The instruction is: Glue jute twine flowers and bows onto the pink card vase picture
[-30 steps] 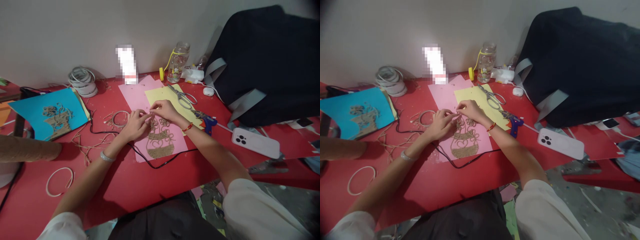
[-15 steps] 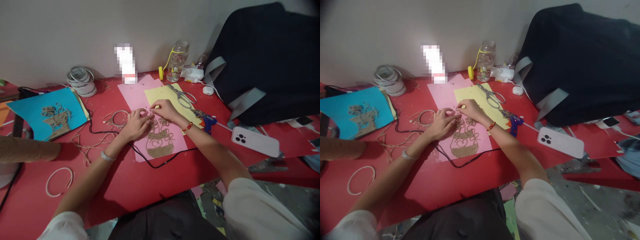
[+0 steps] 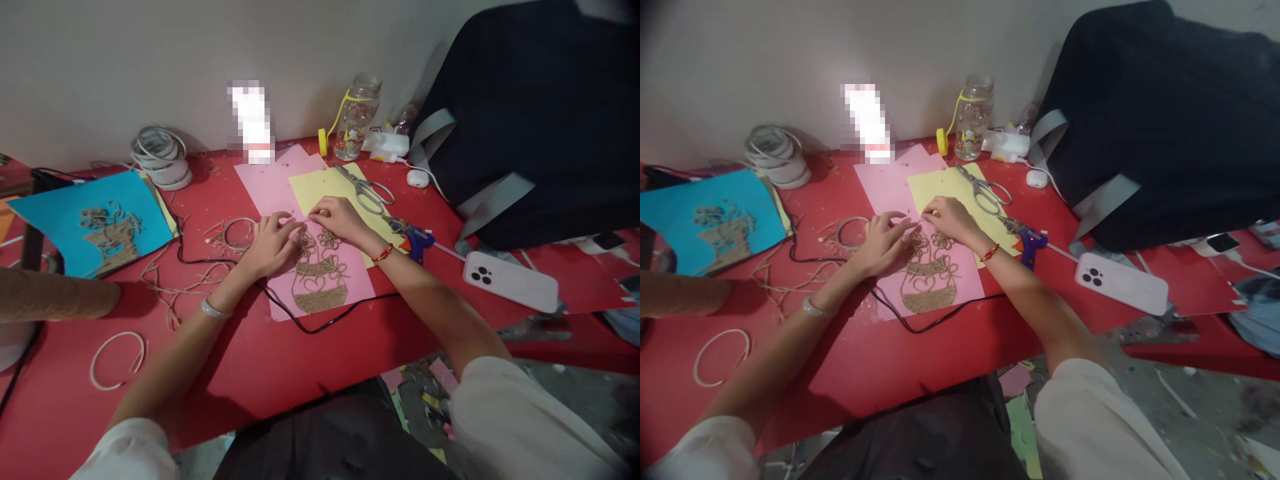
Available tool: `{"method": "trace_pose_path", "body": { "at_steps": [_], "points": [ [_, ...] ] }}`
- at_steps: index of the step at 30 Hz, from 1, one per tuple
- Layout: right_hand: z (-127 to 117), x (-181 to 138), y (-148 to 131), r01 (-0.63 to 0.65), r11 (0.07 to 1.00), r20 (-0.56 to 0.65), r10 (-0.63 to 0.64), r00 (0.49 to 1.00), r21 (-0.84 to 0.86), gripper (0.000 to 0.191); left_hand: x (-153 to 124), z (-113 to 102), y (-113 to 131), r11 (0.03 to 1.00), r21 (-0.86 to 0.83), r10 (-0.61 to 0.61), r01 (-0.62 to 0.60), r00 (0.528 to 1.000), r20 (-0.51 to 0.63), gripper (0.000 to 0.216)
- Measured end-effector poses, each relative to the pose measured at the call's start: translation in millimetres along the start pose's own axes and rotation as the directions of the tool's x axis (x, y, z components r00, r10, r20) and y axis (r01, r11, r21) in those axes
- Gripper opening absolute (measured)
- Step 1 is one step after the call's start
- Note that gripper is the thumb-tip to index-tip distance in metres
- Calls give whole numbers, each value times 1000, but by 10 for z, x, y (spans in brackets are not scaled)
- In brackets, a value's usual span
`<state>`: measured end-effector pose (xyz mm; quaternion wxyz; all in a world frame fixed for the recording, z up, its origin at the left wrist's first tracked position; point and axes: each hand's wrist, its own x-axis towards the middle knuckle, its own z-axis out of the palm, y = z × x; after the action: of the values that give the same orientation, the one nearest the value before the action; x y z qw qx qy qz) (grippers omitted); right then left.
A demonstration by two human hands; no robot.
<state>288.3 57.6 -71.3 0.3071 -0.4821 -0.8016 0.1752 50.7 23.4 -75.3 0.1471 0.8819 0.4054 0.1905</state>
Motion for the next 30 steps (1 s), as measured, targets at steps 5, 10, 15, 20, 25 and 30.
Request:
{"method": "trace_pose_path", "body": {
  "at_steps": [5,10,15,20,25,30],
  "points": [
    [-18,-64,50,-29,1000,-19,29,999,-3,3,0,19,3,1000,-1,12,-12,1000,-12,57],
    [-32,-104,78,-14,1000,-19,14,1000,-22,6,1,6,51,1000,-1,2,-2,1000,5,57],
    [-42,-117,77,5,998,-2,-5,1000,-67,9,5,5,63,1000,7,-12,12,1000,18,57],
    [-49,-131,62,-9,996,22,11,1000,-87,6,5,36,42,1000,14,4,-4,1000,2,56],
    [-80,-137,24,-5,995,38,9,999,-104,8,5,34,52,1000,3,-3,3,1000,6,57],
    [-139,-164,-62,20,987,79,-7,997,-157,24,11,30,54,1000,-10,-5,5,1000,5,58]
  ]
}}
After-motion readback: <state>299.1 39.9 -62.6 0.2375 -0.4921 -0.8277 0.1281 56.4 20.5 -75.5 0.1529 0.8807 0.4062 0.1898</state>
